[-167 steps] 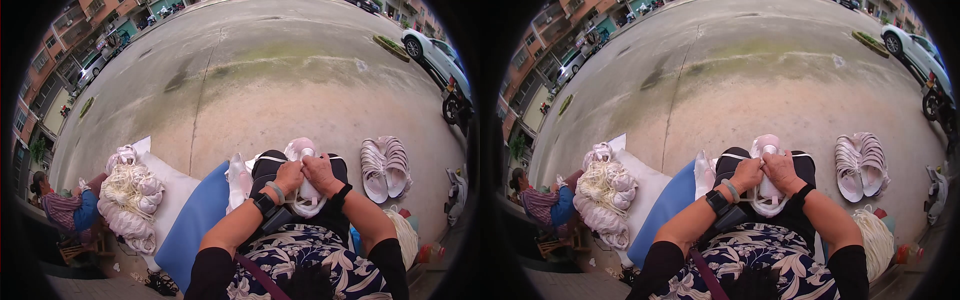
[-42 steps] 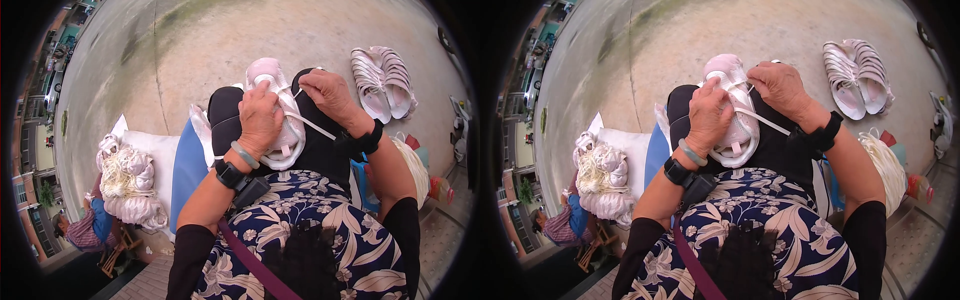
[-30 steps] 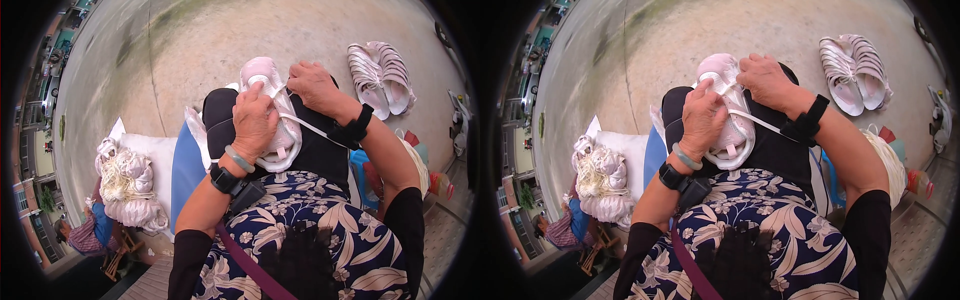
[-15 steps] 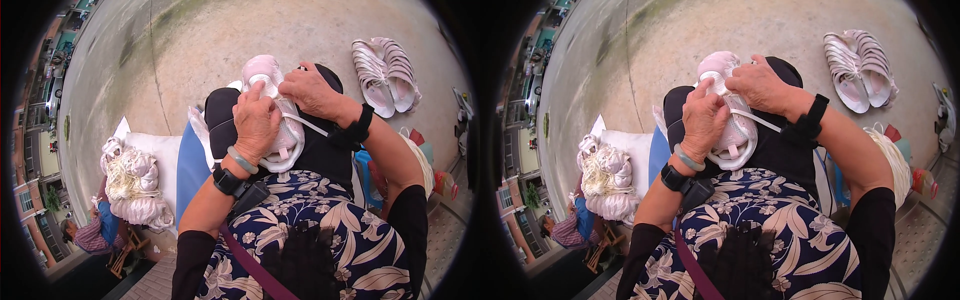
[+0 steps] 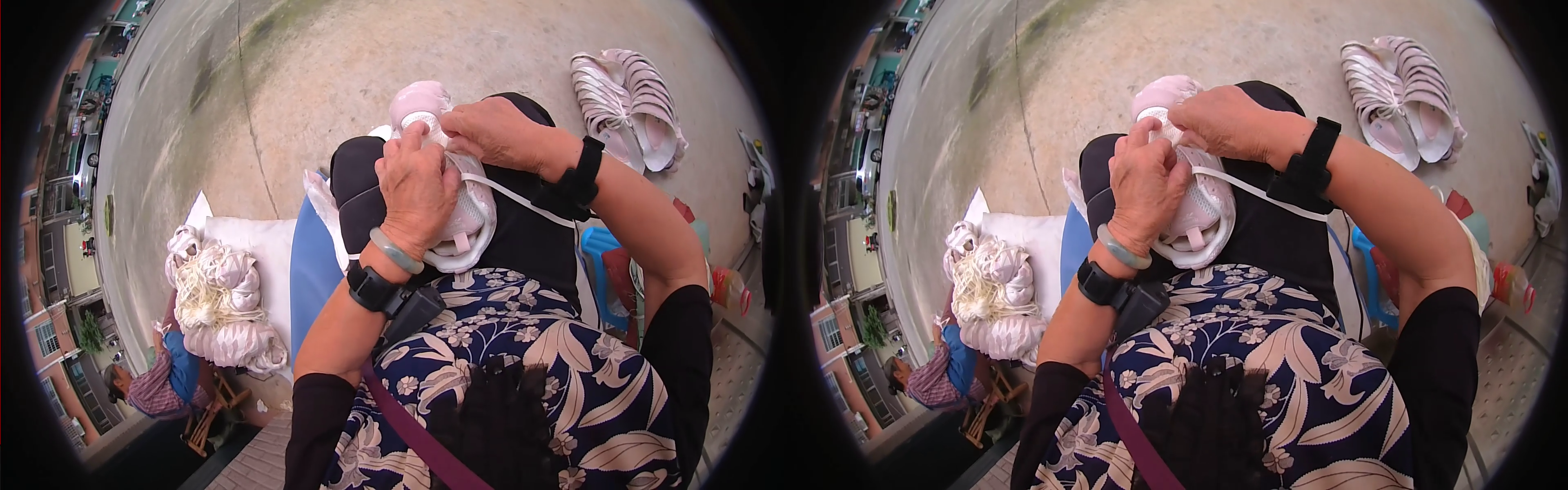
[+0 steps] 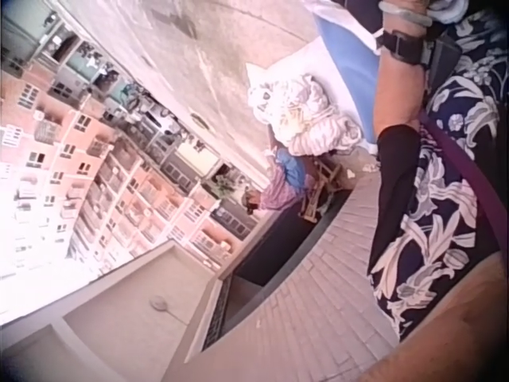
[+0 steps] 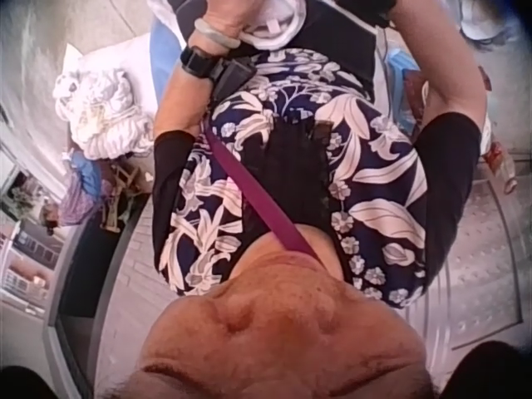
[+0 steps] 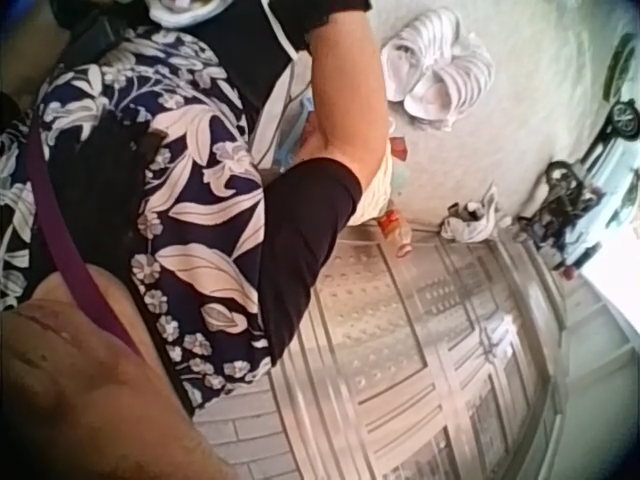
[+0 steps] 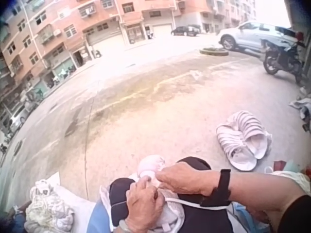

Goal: The person is lacing a pink and white shoe, pulling the laces through the eyelets and adjusting the tongue.

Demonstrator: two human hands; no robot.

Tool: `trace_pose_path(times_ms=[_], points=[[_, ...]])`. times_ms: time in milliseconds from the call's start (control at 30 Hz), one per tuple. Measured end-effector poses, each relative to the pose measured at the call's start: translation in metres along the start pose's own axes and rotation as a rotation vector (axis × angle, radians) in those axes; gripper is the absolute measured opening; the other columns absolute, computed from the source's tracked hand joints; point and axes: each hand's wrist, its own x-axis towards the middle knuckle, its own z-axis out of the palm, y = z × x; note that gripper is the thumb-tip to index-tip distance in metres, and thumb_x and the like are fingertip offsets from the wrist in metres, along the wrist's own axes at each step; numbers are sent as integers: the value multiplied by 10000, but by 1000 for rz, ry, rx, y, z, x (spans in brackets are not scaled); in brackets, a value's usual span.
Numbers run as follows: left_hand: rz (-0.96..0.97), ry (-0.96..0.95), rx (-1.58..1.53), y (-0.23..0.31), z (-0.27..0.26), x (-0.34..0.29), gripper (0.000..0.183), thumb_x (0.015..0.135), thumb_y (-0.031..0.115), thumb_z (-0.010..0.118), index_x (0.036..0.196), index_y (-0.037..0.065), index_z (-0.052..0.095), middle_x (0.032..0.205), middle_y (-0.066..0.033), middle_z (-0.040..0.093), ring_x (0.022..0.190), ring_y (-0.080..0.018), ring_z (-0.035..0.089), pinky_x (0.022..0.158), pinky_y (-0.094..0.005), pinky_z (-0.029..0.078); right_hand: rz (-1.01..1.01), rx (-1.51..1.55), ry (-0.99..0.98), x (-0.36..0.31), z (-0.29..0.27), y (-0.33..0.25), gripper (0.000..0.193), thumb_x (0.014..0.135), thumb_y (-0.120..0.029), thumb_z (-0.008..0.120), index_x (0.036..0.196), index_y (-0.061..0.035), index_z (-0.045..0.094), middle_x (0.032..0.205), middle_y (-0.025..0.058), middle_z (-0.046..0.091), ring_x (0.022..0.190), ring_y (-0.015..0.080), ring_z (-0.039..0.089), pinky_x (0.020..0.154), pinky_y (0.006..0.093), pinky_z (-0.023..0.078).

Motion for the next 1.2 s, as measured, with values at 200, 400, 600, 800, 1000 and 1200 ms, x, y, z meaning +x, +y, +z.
trace_pose_path(times_ms=[200,400,600,800,1000,1200], points=[[54,37,-75,-7,2,4,104,646,105,643,650,30,572,1041,-139,548,877,-328,511,758,-394,427,25,6,98,-27,4,-19,246,739,-263,552,804,-29,588,728,156,591,698,328,600,630,403,473],[69,-97,-35,-10,-3,14,139,637,121,648,612,25,551,909,-120,528,841,-327,512,706,-398,439,37,-80,123,-31,6,-34,290,638,-299,582,738,-26,585,711,153,591,636,332,583,621,406,380],[60,-47,41,-7,2,11,160,650,163,664,602,42,570,867,-101,532,833,-310,512,678,-402,423,259,-200,-41,-23,3,-47,158,660,-183,561,697,-34,600,704,153,624,663,322,606,631,404,368],[110,-12,118,-6,7,7,155,660,199,691,635,62,623,785,-106,564,766,-306,539,652,-397,405,294,-199,-94,-26,3,-41,111,684,-121,545,702,-35,613,722,162,634,705,319,622,637,422,364],[184,3,113,-9,19,10,148,702,180,665,645,50,625,681,-120,564,658,-314,578,582,-409,449,285,-148,-85,-23,5,-25,112,685,-86,520,747,-34,596,743,156,623,755,330,604,652,434,345],[127,62,151,-16,36,16,176,740,190,624,645,43,611,674,-136,568,636,-328,586,568,-433,471,240,-80,-42,-14,6,-14,124,681,-74,503,751,-30,595,722,168,599,761,352,583,665,436,358]])
